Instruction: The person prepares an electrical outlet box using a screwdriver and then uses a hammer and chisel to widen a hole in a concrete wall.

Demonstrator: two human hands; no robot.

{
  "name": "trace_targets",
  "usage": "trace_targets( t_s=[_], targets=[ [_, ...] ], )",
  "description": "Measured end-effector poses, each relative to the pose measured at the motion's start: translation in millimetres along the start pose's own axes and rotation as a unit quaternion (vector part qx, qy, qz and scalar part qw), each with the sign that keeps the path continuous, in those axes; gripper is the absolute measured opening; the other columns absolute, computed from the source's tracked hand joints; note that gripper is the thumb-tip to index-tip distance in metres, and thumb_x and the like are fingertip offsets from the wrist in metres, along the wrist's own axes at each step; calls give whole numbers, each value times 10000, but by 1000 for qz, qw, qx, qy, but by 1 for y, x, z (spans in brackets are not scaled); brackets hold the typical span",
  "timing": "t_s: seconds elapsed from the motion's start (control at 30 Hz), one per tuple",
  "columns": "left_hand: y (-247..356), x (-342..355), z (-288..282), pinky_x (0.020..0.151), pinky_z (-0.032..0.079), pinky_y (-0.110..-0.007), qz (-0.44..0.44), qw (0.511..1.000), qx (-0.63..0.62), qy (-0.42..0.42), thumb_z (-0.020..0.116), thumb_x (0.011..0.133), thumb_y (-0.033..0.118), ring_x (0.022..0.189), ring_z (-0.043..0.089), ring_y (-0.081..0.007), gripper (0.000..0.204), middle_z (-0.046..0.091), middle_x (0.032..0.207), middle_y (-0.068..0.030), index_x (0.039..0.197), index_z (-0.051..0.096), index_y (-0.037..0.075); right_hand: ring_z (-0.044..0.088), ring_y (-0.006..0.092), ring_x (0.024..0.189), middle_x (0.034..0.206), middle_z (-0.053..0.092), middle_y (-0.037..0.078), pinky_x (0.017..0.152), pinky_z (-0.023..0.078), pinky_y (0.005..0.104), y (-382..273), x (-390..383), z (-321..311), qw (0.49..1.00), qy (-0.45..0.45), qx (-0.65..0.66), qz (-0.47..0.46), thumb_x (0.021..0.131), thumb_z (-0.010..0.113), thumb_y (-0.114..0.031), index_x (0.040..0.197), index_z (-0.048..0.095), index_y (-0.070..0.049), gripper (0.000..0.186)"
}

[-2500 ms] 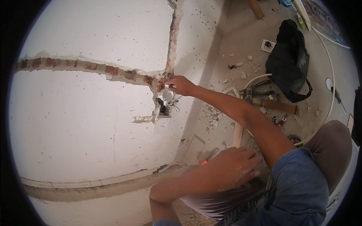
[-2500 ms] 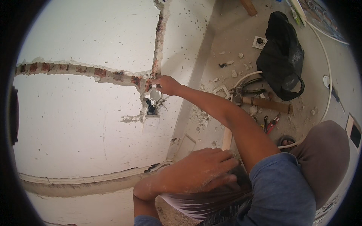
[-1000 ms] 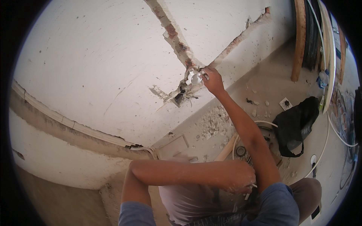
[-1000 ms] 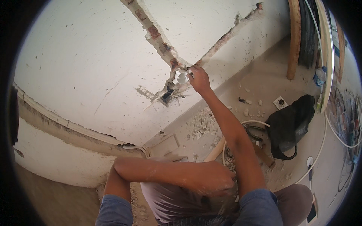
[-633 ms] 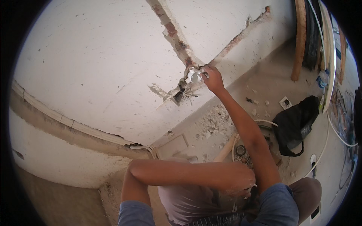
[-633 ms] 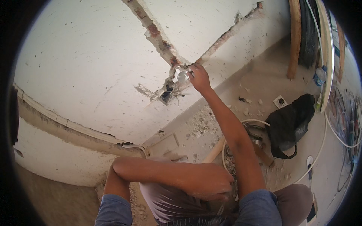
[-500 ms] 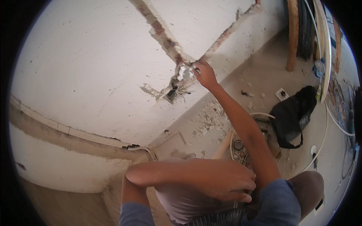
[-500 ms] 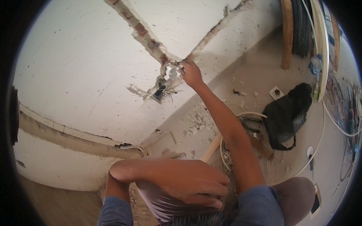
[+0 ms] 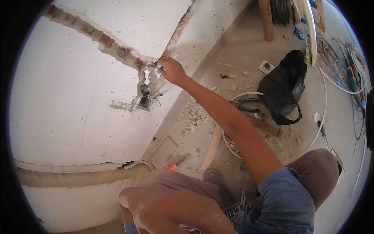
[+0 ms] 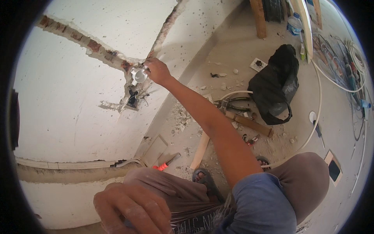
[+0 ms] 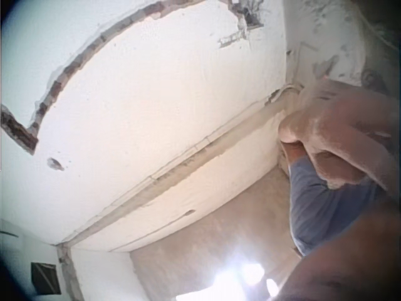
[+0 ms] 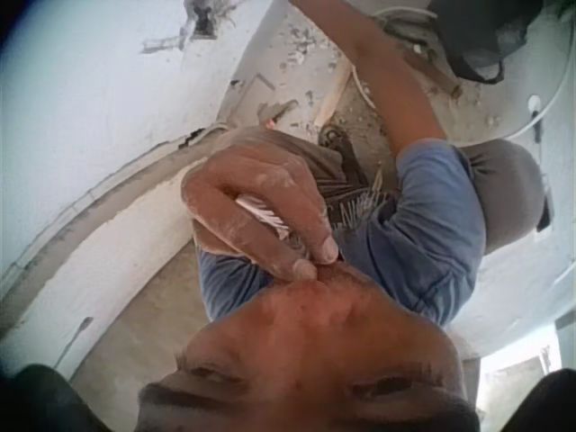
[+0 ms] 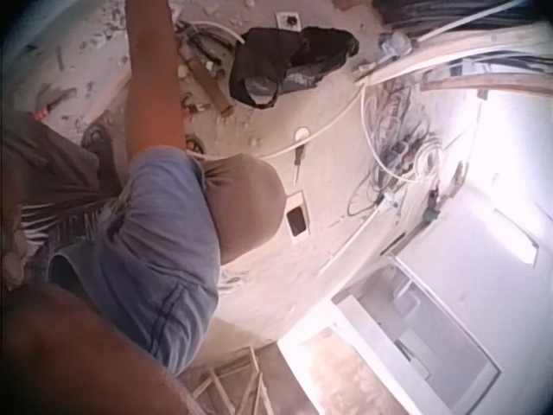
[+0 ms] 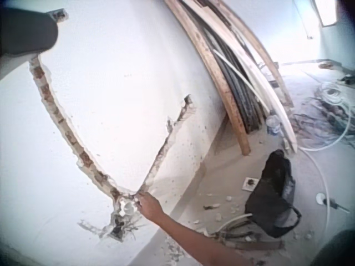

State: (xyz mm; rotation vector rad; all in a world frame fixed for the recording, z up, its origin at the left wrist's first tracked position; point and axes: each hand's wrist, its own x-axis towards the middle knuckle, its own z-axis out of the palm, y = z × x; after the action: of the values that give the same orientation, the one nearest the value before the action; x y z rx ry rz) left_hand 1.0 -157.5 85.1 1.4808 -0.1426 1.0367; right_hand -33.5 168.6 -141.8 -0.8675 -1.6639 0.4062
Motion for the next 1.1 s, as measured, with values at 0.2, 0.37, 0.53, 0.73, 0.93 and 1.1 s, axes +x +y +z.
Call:
trace_targets(
  t_s=[0.2, 0.37, 0.53, 0.73, 0.93, 1.1],
  targets=[
    [-14, 1, -9, 692, 560, -339, 13, 995, -68, -73, 569, 914, 2, 837, 669, -342, 195, 610, 1104, -314, 1032, 718, -41, 612, 324, 1023, 1070, 652, 111, 848, 511, 429, -15, 5, 1, 1000, -2, 16, 4, 808, 720, -174, 1004, 648, -45, 246],
    [-8, -9, -1, 684, 539, -344, -114, 981, -152, -37, 518, 920, -15, 881, 660, -311, 249, 545, 1226, -296, 1087, 702, -14, 612, 335, 1041, 1125, 651, 143, 868, 512, 407, 1, -1, -10, 1000, 12, -13, -5, 790, 713, -184, 1061, 660, -43, 311],
    [25, 11, -14, 768, 505, -374, -342, 931, -100, -79, 542, 939, 46, 960, 631, -293, 222, 551, 1226, -218, 1112, 679, 21, 641, 312, 931, 1108, 639, 131, 783, 531, 410, -33, -8, -22, 997, -64, -25, -18, 788, 674, -213, 1094, 659, -76, 336],
    [-4, 3, -21, 761, 469, -401, -270, 945, 60, -175, 511, 908, 19, 867, 586, -303, 239, 528, 1027, -152, 1144, 550, 19, 646, 257, 858, 949, 581, 72, 700, 536, 411, -38, -17, -16, 993, -82, -69, -49, 782, 636, -161, 1079, 704, -159, 305],
    [-7, -3, -21, 802, 473, -415, -290, 927, 90, -221, 536, 923, 8, 982, 590, -336, 311, 538, 1156, -182, 1234, 529, 0, 632, 269, 775, 904, 588, 75, 677, 526, 397, -35, -18, -6, 992, -72, -62, -85, 787, 648, -164, 1076, 714, -178, 296],
    [-8, -4, -21, 770, 473, -424, -292, 921, 120, -228, 545, 913, 12, 940, 588, -333, 308, 542, 1101, -167, 1221, 531, 5, 648, 277, 796, 929, 618, 96, 692, 532, 410, -37, -11, -12, 987, -125, -68, -71, 768, 663, -180, 1072, 717, -165, 309]
  ],
)
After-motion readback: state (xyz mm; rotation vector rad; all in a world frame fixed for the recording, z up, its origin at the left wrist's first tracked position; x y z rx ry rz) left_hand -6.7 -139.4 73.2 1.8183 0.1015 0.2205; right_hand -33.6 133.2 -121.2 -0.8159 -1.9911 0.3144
